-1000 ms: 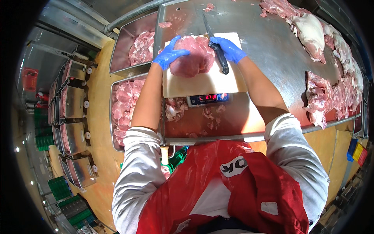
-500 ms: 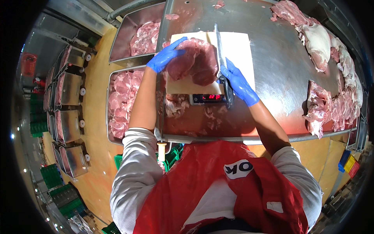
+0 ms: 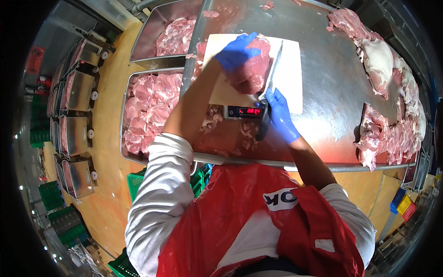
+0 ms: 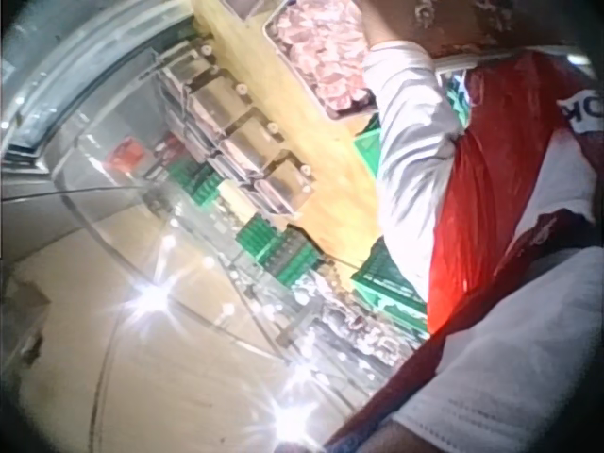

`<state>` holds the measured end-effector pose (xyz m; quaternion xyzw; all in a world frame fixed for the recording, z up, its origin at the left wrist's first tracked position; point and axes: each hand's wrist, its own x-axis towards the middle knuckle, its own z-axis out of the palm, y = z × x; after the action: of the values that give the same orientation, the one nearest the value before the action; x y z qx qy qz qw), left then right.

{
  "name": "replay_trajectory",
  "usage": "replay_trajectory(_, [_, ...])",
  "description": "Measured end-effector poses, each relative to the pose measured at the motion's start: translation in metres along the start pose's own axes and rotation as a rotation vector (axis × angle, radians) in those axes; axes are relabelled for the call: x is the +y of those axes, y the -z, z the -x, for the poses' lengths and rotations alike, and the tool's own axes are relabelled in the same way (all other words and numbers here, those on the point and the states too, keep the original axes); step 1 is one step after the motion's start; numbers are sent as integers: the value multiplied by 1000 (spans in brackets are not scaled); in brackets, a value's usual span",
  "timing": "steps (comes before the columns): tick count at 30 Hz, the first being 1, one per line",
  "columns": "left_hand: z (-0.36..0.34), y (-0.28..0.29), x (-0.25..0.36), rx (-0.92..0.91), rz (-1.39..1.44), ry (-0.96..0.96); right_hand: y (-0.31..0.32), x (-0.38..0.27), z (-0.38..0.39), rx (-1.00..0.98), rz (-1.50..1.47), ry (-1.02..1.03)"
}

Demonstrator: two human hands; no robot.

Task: The person cuts large pieces of raw meat into smaller portions using a knife on a cutting board. The cut pieces are placed into metal trays and green crates. The person also uses a digital scale to weigh portions of meat.

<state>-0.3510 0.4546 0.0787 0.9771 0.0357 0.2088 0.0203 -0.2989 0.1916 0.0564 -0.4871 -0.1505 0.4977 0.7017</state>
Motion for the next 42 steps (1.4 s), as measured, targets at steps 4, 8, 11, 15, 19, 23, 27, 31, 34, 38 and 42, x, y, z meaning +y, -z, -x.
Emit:
replay_trajectory(4, [4,28,-22,-204,683,346,40,-13,1,262,110,111])
replay_trajectory(8, [17,51,-12,-275,674,373,54,-49,6,174,234,107])
replay_trajectory(11, [14,68,15,-275,664,439,51,-63,1,172,371,78])
replay_trajectory(15, [21,67,30,-170,590,508,55,-79,-28,84,532,172])
replay_trajectory(19, [24,35,59,-43,357,593,63,-94,-98,22,517,170])
replay_trajectory(23, [16,26,109,-12,78,665,61,-83,-141,-229,300,20])
replay_trajectory(27, [10,35,135,-197,46,716,52,-74,-116,-210,264,-4])
replay_trajectory(31, [34,29,79,-89,126,55,42,-56,-55,-131,222,-35])
replay_trajectory(34, [27,66,39,-380,172,-121,40,-38,-10,-77,90,-95])
replay_trajectory(38, [37,87,-4,-284,114,-151,66,-56,-1,57,196,118])
replay_trajectory(42, [59,95,10,-157,460,386,82,-96,-32,87,442,222])
